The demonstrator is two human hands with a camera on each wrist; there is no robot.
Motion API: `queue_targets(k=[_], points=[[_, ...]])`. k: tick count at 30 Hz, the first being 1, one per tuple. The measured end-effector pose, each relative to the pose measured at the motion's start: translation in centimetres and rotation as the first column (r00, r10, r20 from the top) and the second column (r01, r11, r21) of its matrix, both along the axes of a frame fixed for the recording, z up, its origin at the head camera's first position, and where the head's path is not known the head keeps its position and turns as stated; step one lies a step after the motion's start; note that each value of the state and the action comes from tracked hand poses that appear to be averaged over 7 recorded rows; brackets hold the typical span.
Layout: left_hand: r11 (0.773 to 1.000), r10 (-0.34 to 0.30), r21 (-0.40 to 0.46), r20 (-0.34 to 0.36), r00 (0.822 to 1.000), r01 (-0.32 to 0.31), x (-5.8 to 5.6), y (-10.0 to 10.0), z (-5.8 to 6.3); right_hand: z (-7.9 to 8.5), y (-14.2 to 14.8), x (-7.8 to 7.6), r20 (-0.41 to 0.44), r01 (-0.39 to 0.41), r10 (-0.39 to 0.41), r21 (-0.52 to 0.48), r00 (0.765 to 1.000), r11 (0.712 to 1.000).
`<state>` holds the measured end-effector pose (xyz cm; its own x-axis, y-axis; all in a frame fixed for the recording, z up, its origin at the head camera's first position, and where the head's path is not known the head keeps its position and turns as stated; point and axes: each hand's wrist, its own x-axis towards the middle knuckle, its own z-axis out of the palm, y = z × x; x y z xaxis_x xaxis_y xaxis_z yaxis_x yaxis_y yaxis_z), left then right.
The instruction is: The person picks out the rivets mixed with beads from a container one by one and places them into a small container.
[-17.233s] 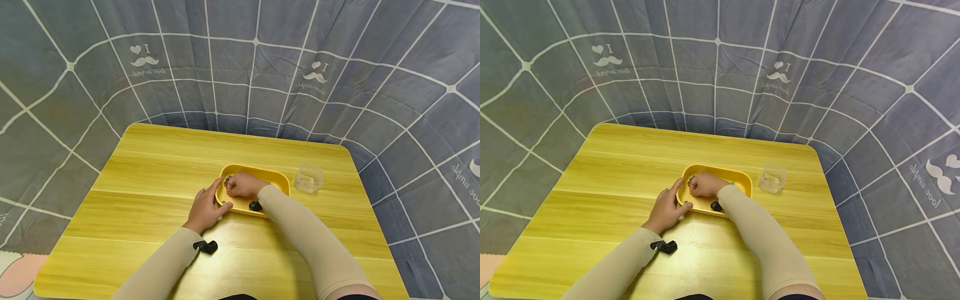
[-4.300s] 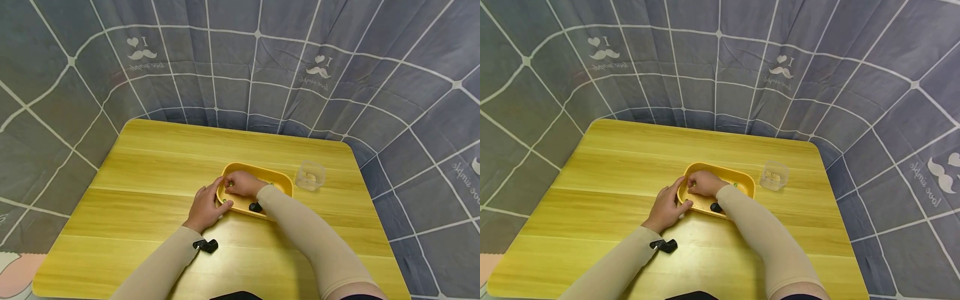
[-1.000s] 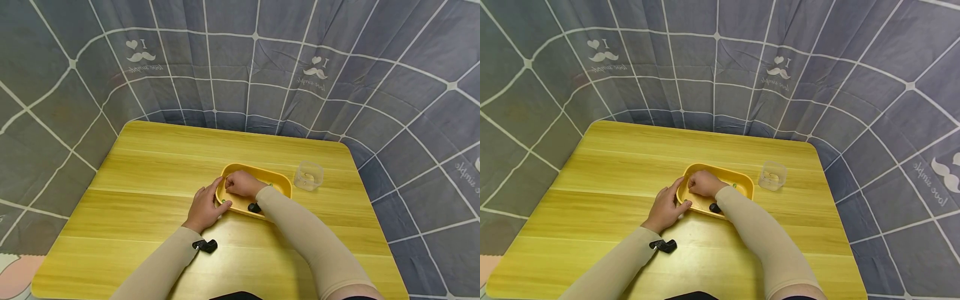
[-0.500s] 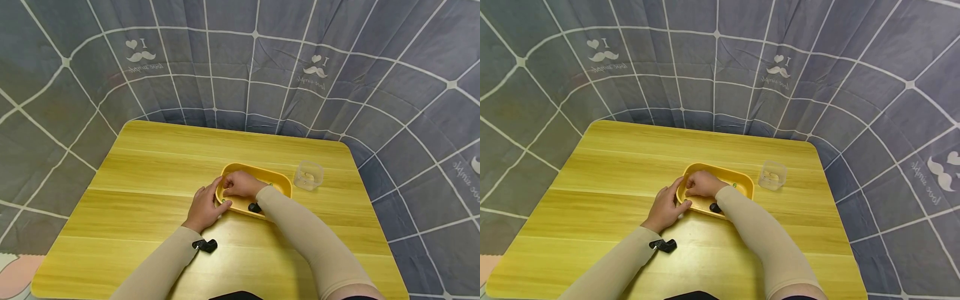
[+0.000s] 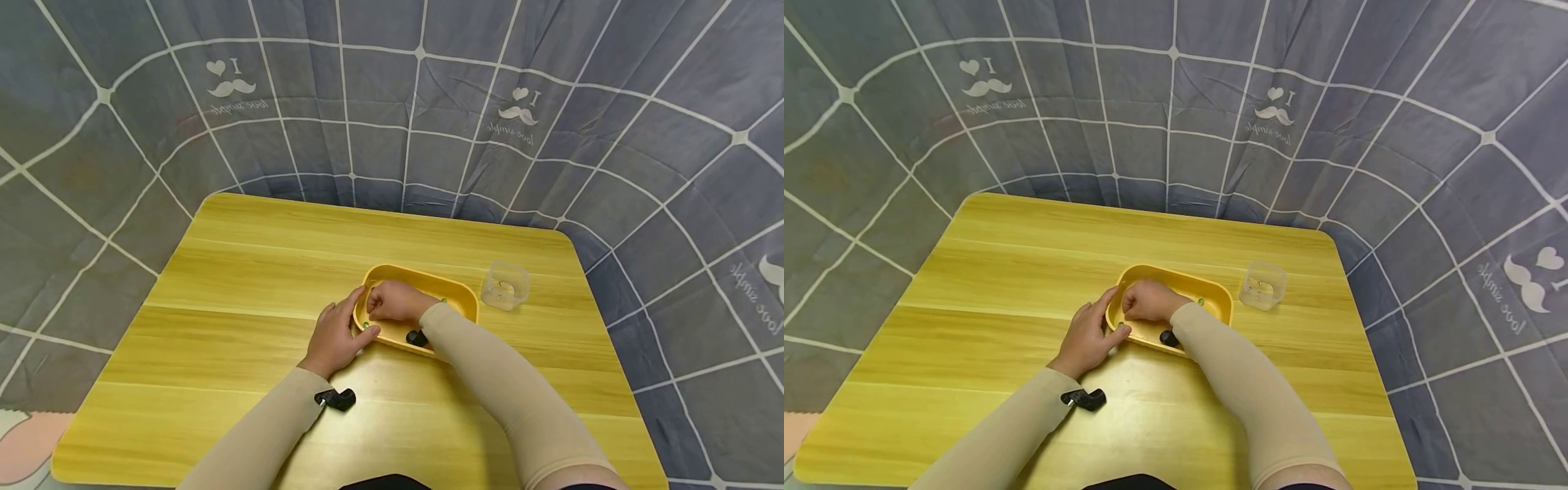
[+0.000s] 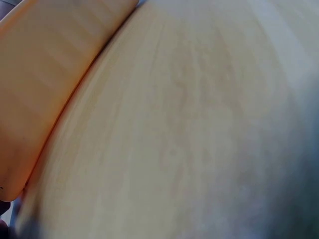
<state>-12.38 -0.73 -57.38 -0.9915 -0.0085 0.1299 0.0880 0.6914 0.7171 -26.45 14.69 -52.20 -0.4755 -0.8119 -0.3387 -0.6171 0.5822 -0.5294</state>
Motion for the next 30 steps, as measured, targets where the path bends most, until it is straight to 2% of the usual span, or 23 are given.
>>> queue_targets(k=[6, 12, 23, 30], points=[[1.000, -0.003, 0.002, -0.001, 1.000, 0.003, 0.0, -0.1, -0.1, -0.3, 0.1, -0.1, 0.011, 0.013, -0.013, -0.010, 1.000, 1.000], [1.000, -0.002, 0.000, -0.005, 1.000, 0.002, 0.0, -0.1, -0.3, -0.7, 0.7, -0.4, 0.061, 0.085, -0.082, -0.050, 0.995, 0.995], [1.000, 0.009, -0.004, 0.003, 1.000, -0.009, 0.0, 0.0, 0.1, -0.2, 1.6, -0.5, -0.031, 0.145, -0.147, -0.059, 0.989, 0.988], [1.000, 0.010, -0.007, 0.014, 1.000, -0.010, 0.1, 0.1, 0.3, 0.0, 1.8, -0.4, -0.018, 0.186, -0.187, -0.064, 0.982, 0.980]])
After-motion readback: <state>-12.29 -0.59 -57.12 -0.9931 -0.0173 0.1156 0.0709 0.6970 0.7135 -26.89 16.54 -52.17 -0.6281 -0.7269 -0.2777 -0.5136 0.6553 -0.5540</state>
